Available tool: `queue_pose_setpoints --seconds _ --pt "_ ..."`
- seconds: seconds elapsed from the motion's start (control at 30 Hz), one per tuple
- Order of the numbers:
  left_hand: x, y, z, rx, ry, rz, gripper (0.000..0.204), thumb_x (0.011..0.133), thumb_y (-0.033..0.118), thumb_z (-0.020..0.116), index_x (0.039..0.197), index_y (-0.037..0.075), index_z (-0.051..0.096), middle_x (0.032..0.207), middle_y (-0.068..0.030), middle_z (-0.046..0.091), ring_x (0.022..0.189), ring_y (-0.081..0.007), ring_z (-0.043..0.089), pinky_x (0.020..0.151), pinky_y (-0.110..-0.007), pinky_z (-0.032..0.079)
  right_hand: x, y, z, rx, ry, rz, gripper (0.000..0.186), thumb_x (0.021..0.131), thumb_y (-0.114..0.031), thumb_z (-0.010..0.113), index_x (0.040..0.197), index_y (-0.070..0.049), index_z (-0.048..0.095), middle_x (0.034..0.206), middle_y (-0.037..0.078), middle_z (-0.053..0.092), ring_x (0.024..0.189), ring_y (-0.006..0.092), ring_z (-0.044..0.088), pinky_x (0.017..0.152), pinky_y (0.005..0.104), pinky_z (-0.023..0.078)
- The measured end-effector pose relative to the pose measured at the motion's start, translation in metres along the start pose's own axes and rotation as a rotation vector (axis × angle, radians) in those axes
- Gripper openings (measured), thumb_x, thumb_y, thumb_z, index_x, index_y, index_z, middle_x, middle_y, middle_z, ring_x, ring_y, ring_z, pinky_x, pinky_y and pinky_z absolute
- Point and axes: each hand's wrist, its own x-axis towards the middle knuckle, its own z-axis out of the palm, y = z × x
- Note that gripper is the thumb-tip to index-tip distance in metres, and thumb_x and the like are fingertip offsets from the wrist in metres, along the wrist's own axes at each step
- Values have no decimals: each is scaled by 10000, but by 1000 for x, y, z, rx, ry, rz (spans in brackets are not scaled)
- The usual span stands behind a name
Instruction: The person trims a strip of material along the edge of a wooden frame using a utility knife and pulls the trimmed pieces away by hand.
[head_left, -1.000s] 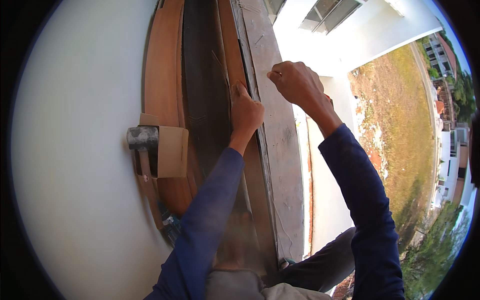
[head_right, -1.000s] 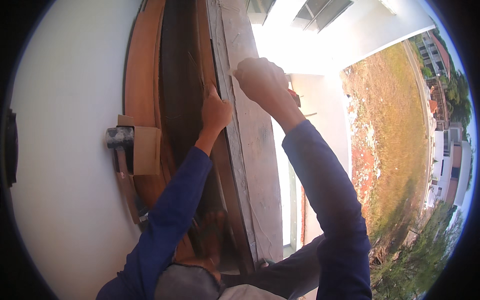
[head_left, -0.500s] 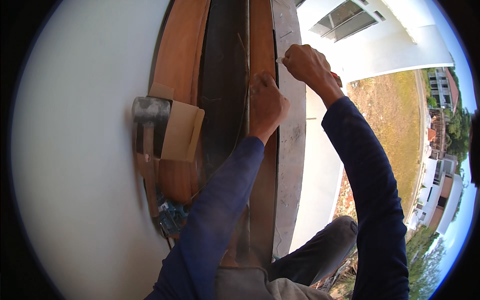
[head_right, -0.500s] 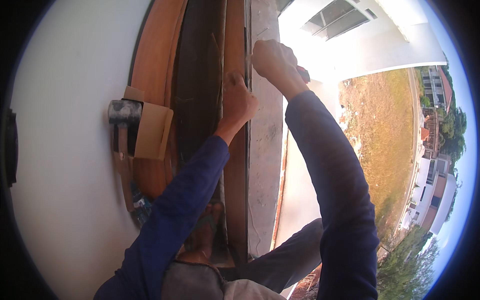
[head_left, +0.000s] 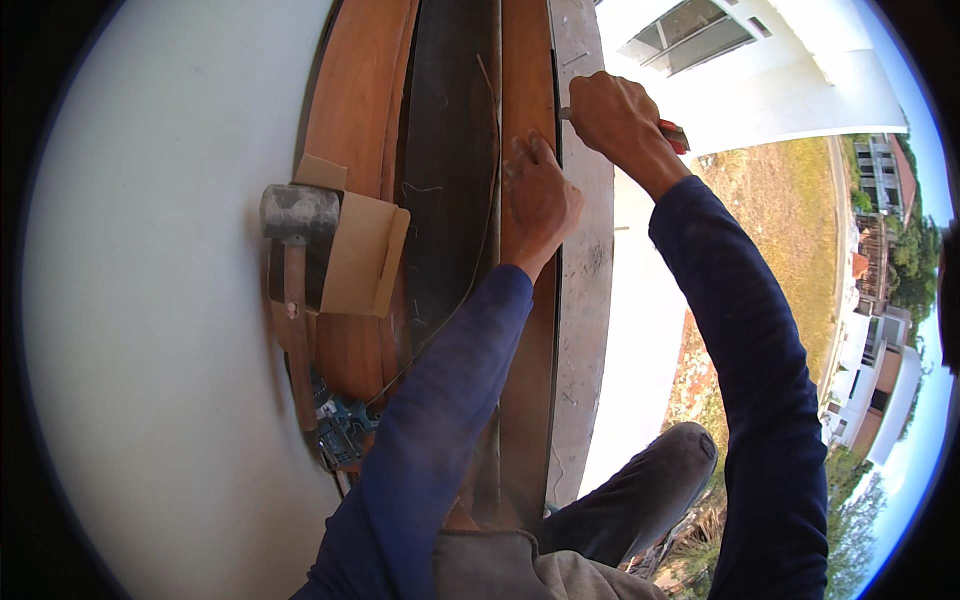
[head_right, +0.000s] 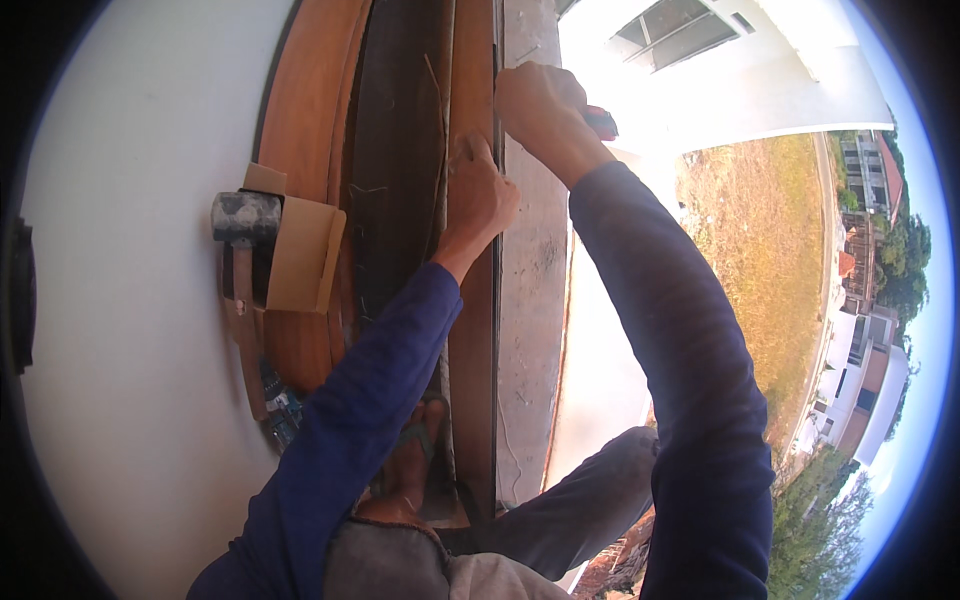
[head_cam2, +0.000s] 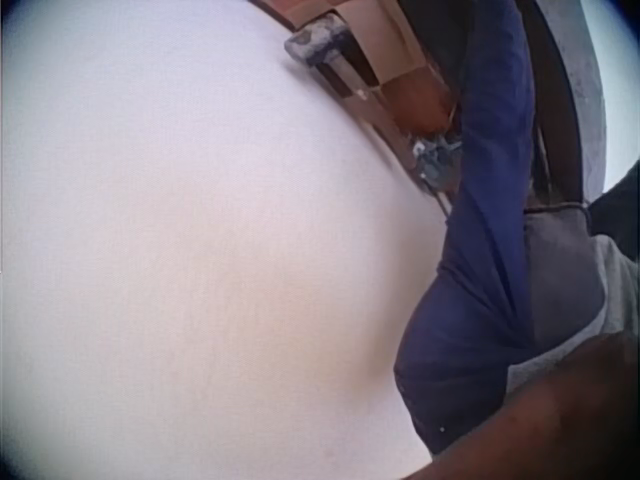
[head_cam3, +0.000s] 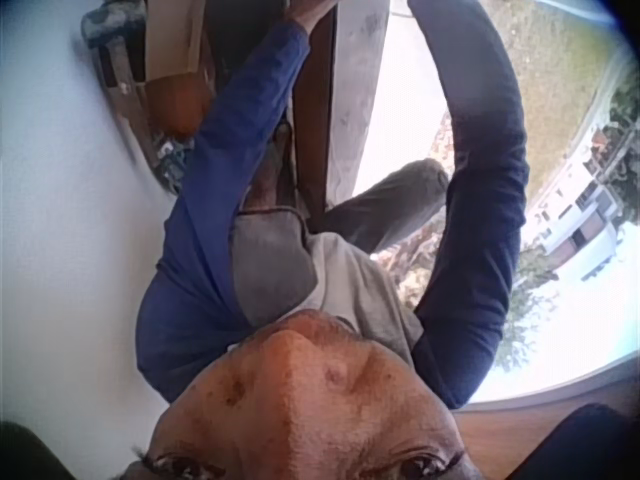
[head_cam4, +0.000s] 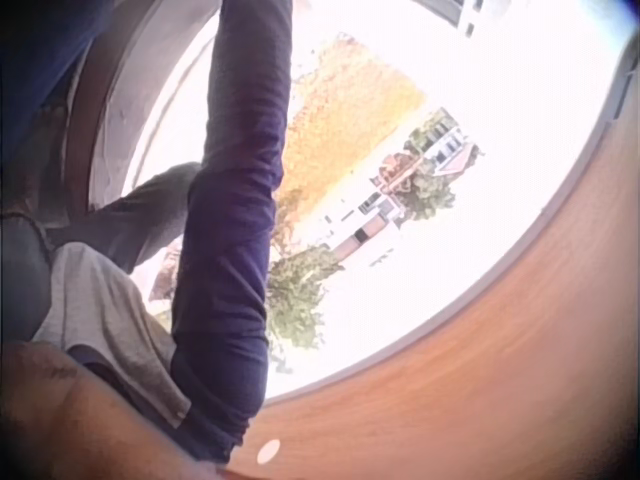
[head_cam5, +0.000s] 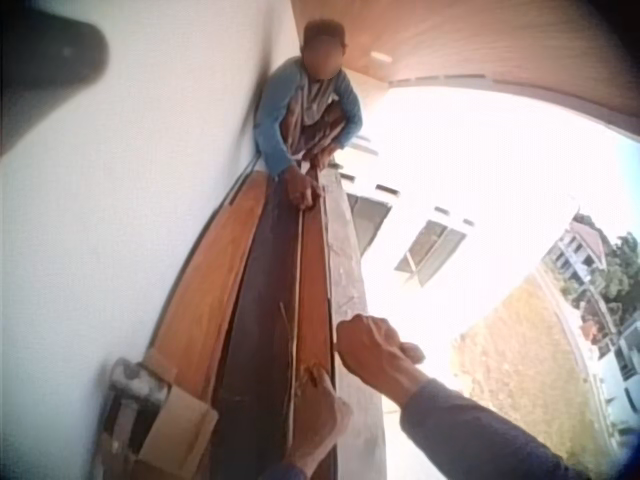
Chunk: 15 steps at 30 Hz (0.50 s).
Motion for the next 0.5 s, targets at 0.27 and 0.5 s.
queue_pose_setpoints --seconds 0.27,0.5 --pt "1 0 -1 -1 -39 -8 712 774 -6 562 1400 -138 250 1366 -371 353 1221 -550 424 1058 -502 382 4 0 -5 43 -74 76 159 823 -128 634 890 7 683 853 240 695 837 397 698 731 476 561" --pt "2 -1 -5 -56 -113 -78 723 785 28 547 1429 -115 252 1449 -342 318 1313 -488 386 1103 -487 341 -16 3 -26 124 -190 140 280 858 -286 652 853 -11 708 845 172 712 780 370 692 706 455 545"
